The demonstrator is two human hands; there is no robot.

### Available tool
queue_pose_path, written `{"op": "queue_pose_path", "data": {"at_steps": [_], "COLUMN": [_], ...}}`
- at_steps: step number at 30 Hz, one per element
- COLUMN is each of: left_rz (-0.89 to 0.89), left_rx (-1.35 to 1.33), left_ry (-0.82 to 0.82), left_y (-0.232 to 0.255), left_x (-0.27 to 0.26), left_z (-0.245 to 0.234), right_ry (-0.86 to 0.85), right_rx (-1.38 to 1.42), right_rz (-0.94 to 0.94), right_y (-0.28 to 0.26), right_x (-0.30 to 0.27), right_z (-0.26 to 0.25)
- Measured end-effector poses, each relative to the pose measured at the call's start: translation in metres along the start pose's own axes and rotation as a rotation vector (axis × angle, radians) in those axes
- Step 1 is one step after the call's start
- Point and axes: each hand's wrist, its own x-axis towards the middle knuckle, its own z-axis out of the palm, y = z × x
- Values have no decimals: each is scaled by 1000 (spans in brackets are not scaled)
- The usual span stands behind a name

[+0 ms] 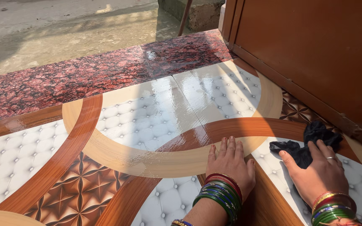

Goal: The person wipes a patterned tiled floor with a dark cloth, moving across the surface in a repetitive motion. They briefly dip the cloth into a bucket of water to wet it before continuing to wipe the floor near a doorway.

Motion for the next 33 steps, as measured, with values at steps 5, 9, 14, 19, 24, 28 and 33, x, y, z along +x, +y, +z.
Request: {"op": "queue_pose_path", "data": {"at_steps": [5,9,14,19,24,28,33], "left_rz": [-74,-60,-47,-275,-445,-514,-536], "left_rx": [15,-3,109,84,74,84,37], "left_ry": [90,357,574,440,478,458,429], "left_y": [-37,-72,-122,-175,-206,-218,-200], "left_x": [22,29,18,-27,-63,-92,-91], "left_z": [-20,-34,-55,-75,-87,-93,-95], "right_ry": [73,-6,-44,-158,-165,-196,-303], "right_rx": [143,170,271,282,304,342,398], "right_rz": [-317,-517,-926,-939,-1113,-1173,-1089], "right_y": [-93,-175,-243,-283,-318,-328,-324], "right_x": [33,32,0,-59,-112,-138,-134], "right_z": [18,53,81,71,79,79,64]}}
